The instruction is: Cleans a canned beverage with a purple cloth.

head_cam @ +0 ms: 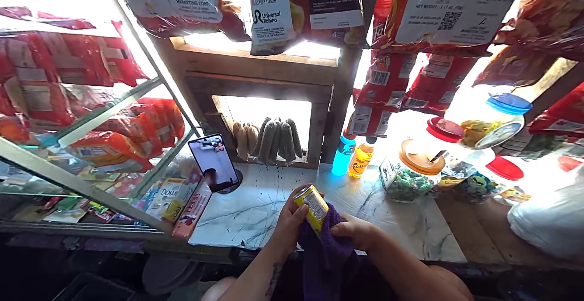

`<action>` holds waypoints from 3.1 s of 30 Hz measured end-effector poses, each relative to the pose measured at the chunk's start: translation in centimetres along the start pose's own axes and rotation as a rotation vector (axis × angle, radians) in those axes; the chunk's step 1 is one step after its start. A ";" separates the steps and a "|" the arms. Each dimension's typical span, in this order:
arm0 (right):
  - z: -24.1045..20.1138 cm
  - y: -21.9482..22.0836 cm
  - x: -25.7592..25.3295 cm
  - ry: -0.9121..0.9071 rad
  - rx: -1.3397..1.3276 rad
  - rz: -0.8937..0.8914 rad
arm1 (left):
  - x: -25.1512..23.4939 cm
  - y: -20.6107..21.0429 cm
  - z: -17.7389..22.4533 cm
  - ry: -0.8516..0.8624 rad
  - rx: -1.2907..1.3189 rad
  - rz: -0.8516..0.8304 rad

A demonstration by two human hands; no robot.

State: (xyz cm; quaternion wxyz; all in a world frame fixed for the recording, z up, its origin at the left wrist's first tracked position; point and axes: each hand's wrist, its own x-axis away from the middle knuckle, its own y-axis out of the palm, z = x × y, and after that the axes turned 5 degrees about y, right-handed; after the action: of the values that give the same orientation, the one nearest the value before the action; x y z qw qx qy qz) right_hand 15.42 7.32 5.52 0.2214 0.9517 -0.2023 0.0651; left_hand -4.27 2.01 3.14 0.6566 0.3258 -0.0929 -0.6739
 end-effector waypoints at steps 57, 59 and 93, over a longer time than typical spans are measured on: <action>3.9 -4.0 -2.2 -0.265 0.281 0.173 | 0.2 -0.3 -2.4 0.064 -0.348 -0.091; 4.1 -4.1 -2.3 -0.282 0.300 0.163 | 0.2 -0.3 -2.7 0.080 -0.322 -0.120; 2.8 -0.4 -2.6 -0.012 0.930 0.581 | -0.1 1.5 -3.5 0.131 -0.520 0.267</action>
State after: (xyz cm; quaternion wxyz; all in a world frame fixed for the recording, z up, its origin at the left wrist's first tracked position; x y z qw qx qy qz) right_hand 13.34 7.36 2.29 -0.2511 0.8545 -0.4081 0.2005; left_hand -1.10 2.98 1.25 0.8054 0.1746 0.0834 -0.5603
